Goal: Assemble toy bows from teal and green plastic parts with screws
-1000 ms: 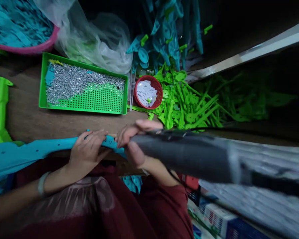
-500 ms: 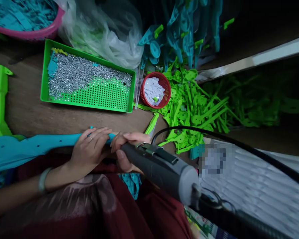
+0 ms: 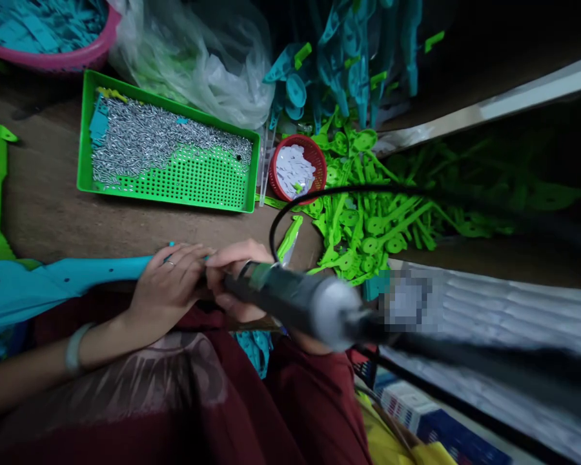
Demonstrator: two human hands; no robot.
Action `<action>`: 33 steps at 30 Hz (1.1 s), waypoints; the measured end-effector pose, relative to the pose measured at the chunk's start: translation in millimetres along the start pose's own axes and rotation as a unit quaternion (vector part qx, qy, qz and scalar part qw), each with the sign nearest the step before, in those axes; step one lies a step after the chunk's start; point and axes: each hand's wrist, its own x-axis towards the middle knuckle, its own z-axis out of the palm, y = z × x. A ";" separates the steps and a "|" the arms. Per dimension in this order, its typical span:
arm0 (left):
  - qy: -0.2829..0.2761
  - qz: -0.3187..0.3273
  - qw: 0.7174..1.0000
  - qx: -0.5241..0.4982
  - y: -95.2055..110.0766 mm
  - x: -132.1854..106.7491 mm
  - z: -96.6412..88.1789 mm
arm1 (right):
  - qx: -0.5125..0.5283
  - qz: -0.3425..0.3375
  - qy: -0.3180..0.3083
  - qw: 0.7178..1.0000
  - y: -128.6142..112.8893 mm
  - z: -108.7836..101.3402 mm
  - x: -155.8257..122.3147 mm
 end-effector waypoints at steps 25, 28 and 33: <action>-0.076 -0.576 0.516 -0.629 97.5 -40.7 35.5 | -0.035 -0.103 0.205 0.973 -6.9 -41.0 0.4; -0.098 -0.564 0.497 -0.653 98.0 -38.4 38.0 | -0.044 -0.129 0.236 0.962 3.3 -40.2 14.1; -0.089 -0.561 0.506 -0.649 93.9 -29.7 36.4 | -0.089 -0.068 0.231 0.967 14.4 -41.5 20.8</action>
